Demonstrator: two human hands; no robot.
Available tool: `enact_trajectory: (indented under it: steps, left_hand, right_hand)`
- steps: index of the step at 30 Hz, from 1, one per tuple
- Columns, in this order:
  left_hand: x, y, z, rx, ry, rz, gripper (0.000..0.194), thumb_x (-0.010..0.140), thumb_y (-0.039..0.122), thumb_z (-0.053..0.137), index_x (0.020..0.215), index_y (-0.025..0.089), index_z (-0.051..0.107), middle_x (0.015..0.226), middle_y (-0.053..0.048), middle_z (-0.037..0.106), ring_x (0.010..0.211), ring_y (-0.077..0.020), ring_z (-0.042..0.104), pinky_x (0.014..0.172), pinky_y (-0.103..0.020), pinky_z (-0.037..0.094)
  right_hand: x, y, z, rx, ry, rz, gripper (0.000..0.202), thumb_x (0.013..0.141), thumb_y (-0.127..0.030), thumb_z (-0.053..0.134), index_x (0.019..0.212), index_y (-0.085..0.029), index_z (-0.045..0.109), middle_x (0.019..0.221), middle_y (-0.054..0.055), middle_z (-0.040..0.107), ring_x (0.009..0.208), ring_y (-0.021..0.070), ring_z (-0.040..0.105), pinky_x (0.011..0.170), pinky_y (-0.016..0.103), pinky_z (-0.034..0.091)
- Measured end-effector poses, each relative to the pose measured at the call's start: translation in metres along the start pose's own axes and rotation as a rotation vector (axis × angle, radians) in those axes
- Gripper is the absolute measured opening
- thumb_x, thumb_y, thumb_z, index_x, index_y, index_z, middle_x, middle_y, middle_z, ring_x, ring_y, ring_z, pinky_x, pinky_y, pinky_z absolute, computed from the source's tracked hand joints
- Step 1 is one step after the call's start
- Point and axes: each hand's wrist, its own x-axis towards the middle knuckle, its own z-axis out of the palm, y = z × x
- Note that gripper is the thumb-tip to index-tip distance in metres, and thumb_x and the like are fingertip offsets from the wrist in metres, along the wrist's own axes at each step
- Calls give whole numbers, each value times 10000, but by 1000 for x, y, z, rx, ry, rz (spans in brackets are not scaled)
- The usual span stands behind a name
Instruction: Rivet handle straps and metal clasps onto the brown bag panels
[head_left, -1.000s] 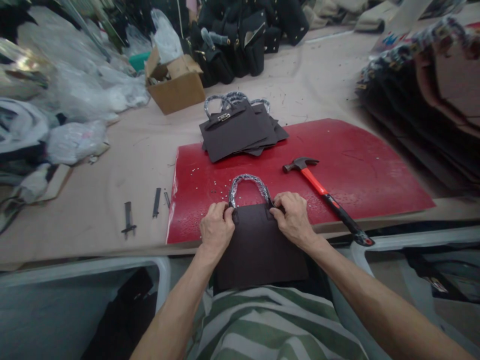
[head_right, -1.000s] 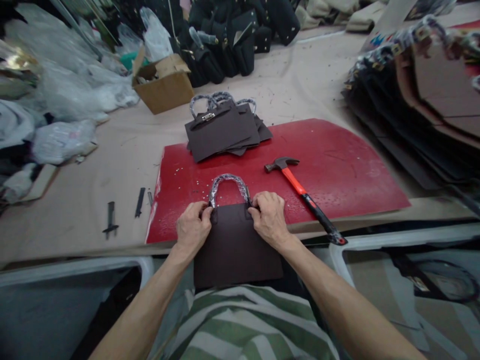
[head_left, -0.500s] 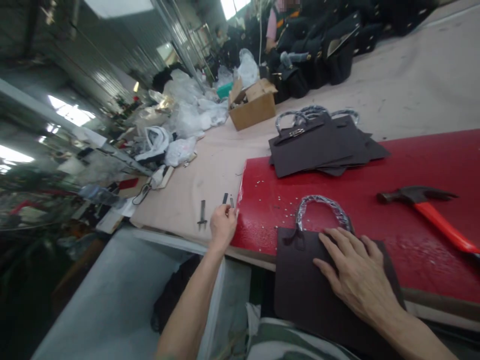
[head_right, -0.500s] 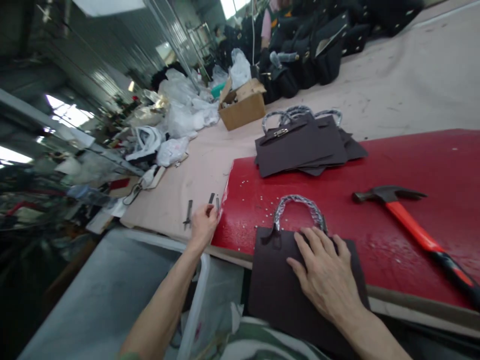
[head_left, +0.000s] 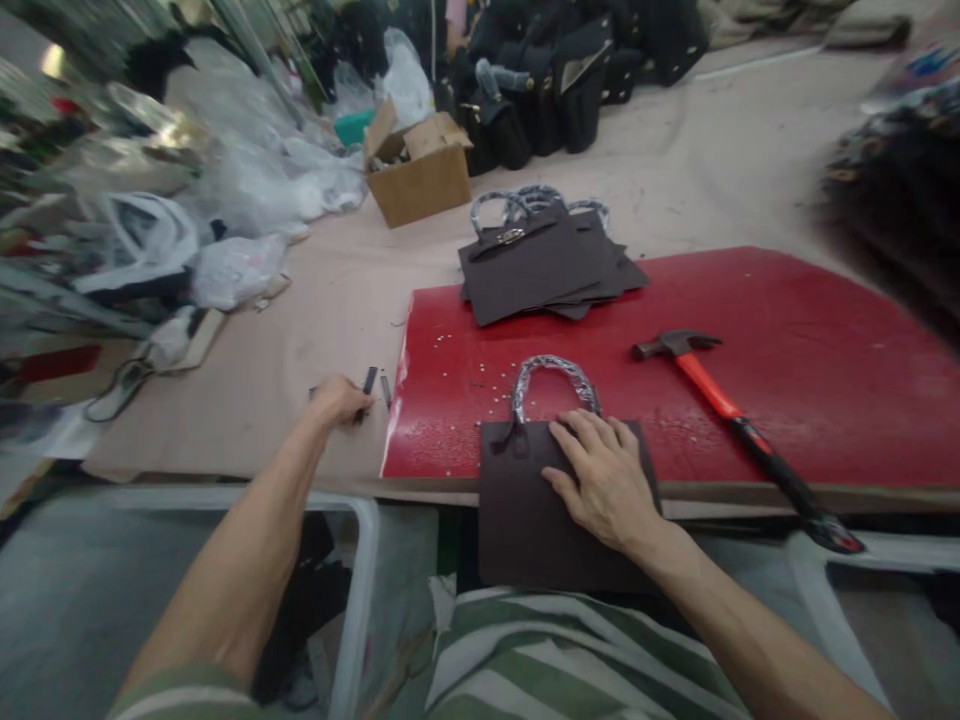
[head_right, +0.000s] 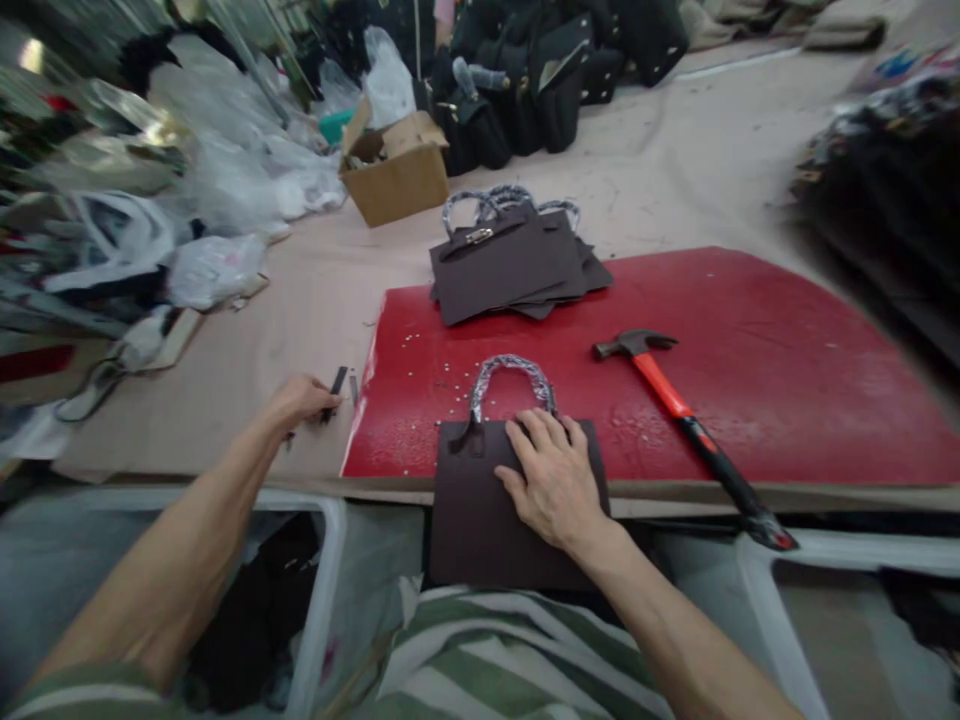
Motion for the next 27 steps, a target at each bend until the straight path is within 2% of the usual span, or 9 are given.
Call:
enact_trajectory:
  steps: [3,5,9,12,16,19,22,25,27]
  left_hand:
    - [5,-8,2,-78,-26,3,184,677,265,714,591,147,602,428,-5,516,483,-185,539,501,-253,411]
    - [0,-16,3,-208,5,22,156,690,273,685,654,142,609,488,0,559,502,-164,556,496,-234,439]
    - [-33,-20,8,-783,74,123,197,647,246,712,754,133,592,652,-18,670,575,-138,630,517,-202,504]
    - [-69,-4,19,-1172,98,232,301,607,240,782,810,143,580,704,-13,698,611,-141,673,530,-199,543]
    - [-123,33,50,-1421,0,362,450,612,264,872,977,155,632,771,-1,720,659,-148,714,575,-214,588]
    - [-161,61,81,-1479,-74,446,404,700,296,860,1017,167,645,827,-9,742,728,-160,741,694,-269,628]
    - [-188,81,108,-1340,-85,601,257,807,267,788,1006,169,659,900,-37,766,816,-175,755,788,-297,629]
    - [-202,91,121,-1163,-48,719,161,864,215,719,1011,170,672,968,-53,767,898,-179,749,829,-288,617]
    - [-204,95,125,-1110,-23,769,134,893,200,676,1025,177,667,991,-51,762,918,-174,742,851,-291,611]
  right_hand:
    - [0,-1,-2,17,-43,37,478,932,-406,584,1336,-150,575,1434,151,542,1338,340,432,1145,533,255]
    - [0,-1,-4,31,-48,46,489,930,-408,593,1343,-147,571,1438,151,539,1344,337,426,1153,531,247]
    - [-2,-2,-7,76,-58,40,514,912,-408,626,1350,-146,565,1422,143,549,1316,321,449,1158,521,254]
    - [-7,-4,-7,94,-67,34,521,901,-399,646,1352,-151,565,1424,134,550,1306,311,459,1169,520,244]
    - [-14,-5,-6,87,-62,55,526,897,-395,657,1354,-150,567,1428,140,552,1316,315,458,1170,526,246]
    - [-17,-3,-10,80,-98,25,546,896,-393,665,1378,-162,551,1448,138,548,1320,311,466,1181,552,222]
    - [-17,2,-17,29,-121,6,596,860,-429,712,1394,-214,554,1494,123,512,1385,362,401,1184,657,122]
    - [-18,8,-19,-2,-97,76,703,755,-536,792,1371,-258,595,1602,138,355,1473,454,226,1150,728,115]
    - [-18,11,-17,26,-106,120,760,702,-590,814,1361,-272,611,1623,145,307,1479,466,210,1144,728,155]
